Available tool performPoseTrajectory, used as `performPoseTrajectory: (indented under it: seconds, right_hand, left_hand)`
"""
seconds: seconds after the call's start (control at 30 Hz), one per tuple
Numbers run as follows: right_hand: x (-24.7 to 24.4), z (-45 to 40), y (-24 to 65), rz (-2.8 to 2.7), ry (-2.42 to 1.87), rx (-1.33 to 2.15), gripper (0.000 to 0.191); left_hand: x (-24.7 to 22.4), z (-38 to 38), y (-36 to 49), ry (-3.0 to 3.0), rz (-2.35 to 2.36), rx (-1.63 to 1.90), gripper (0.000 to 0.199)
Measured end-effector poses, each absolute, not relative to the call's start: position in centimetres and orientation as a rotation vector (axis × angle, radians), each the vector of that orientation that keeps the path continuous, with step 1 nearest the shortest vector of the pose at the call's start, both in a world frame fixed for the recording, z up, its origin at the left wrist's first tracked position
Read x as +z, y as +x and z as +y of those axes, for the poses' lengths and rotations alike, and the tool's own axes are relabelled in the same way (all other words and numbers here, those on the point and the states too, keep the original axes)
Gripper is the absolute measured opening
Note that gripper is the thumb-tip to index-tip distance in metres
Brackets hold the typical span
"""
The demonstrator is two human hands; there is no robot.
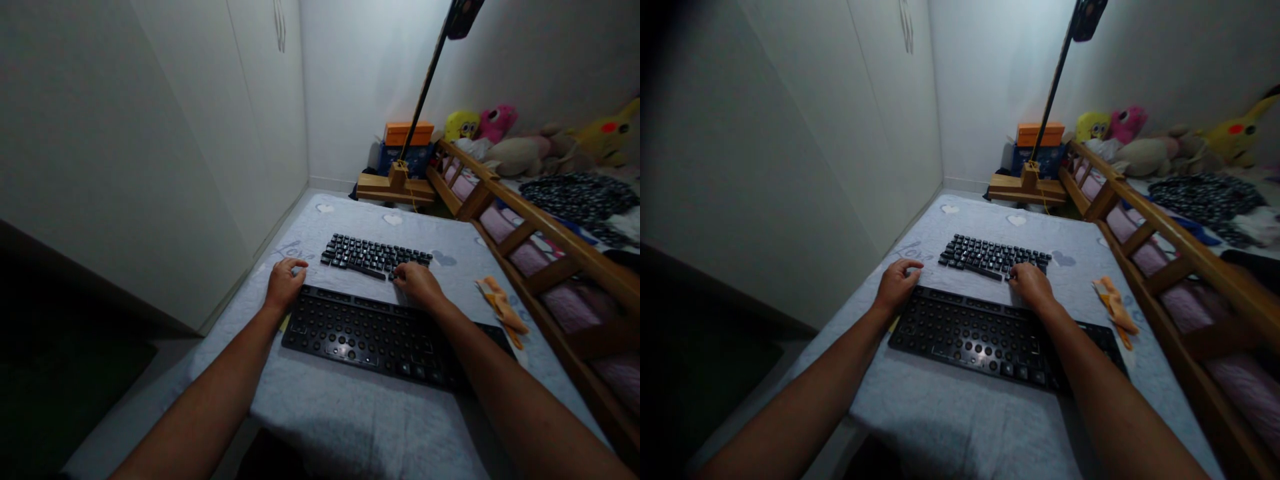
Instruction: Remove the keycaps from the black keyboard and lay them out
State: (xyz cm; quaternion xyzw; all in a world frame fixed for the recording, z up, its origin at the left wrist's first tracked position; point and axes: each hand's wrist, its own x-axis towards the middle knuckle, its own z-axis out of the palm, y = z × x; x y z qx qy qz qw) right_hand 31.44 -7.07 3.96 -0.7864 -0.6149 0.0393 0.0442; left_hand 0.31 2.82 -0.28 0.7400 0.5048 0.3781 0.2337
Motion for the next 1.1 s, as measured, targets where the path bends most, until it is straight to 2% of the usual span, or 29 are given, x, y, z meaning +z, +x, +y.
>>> performPoseTrajectory:
  seconds: [1.1]
  right_hand:
    - [4.6,-5.9,28.2,-2.122,-2.377,0.021,0.023]
  left_hand:
    - [-0.6,3.1,0.2,2.059,1.356,0.944,0.024]
